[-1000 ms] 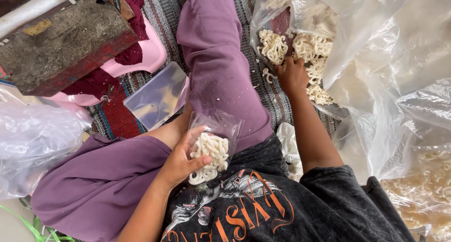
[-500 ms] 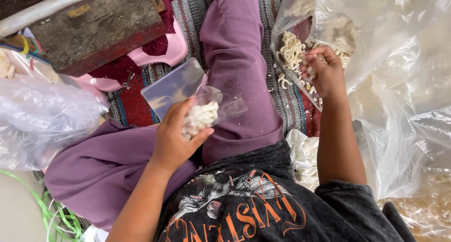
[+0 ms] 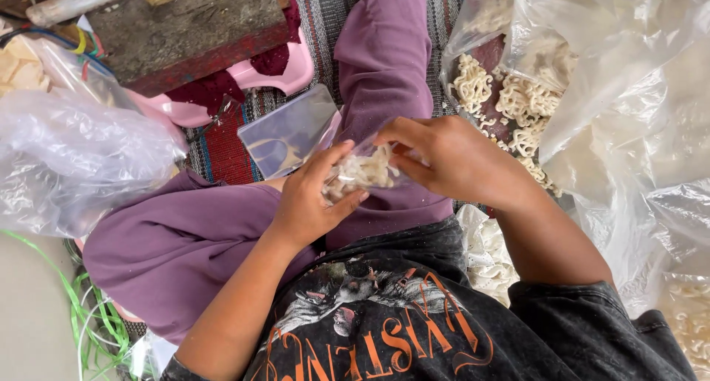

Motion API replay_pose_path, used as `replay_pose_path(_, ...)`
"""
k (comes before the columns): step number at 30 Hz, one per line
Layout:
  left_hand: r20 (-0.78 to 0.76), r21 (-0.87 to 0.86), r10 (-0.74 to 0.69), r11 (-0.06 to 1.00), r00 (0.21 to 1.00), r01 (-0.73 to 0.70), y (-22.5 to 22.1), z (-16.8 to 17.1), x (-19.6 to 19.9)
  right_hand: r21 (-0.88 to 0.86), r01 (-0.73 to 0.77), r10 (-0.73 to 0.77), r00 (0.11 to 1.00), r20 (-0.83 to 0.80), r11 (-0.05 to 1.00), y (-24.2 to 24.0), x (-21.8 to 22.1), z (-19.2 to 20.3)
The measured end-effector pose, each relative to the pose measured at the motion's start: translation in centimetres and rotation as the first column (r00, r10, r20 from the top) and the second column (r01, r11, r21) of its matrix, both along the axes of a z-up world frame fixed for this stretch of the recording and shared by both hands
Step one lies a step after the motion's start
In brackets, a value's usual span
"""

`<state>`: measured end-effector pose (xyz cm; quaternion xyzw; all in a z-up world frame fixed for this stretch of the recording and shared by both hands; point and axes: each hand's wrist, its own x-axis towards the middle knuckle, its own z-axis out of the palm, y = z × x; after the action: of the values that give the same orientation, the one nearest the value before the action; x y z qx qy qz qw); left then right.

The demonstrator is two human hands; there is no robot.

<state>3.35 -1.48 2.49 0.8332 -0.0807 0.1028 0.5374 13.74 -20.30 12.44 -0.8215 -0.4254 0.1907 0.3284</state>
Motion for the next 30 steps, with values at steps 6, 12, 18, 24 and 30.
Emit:
replay_pose_path(6, -0.093, -0.273, -0.108, 0.959, 0.99, 0.079, -0.8, 0.1, -0.4, 0.3, 0.077, 0.008, 0.962, -0.273, 0.951, 0.1, -0.7, -0.4)
replay_pose_path(12, -0.085, -0.367, -0.073, 0.929, 0.994, 0.037, -0.4, 1.0, -0.8, 0.446, 0.096, -0.069, 0.995, -0.076, 0.89, -1.1, -1.0, 0.3)
replay_pose_path(18, -0.003, -0.345, 0.022, 0.938, 1.0, -0.022, -0.5, 2.2, -0.8, 0.539, 0.35, -0.087, 0.887, -0.453, 0.766, -1.5, -2.6, -2.7)
replay_pose_path(24, 0.095, -0.422, 0.021, 0.906, 0.995, 0.021, -0.3, 4.7, -0.6, 0.581, 0.565, -0.12, 0.769, -0.628, 0.585, -0.5, -3.6, -4.5)
replay_pose_path(30, 0.018, -0.404, 0.204, 0.897, 0.979, -0.179, 0.7, 6.3, -0.8, 0.567, 0.634, -0.129, 0.719, -0.683, 0.526, -1.0, -3.8, -6.6)
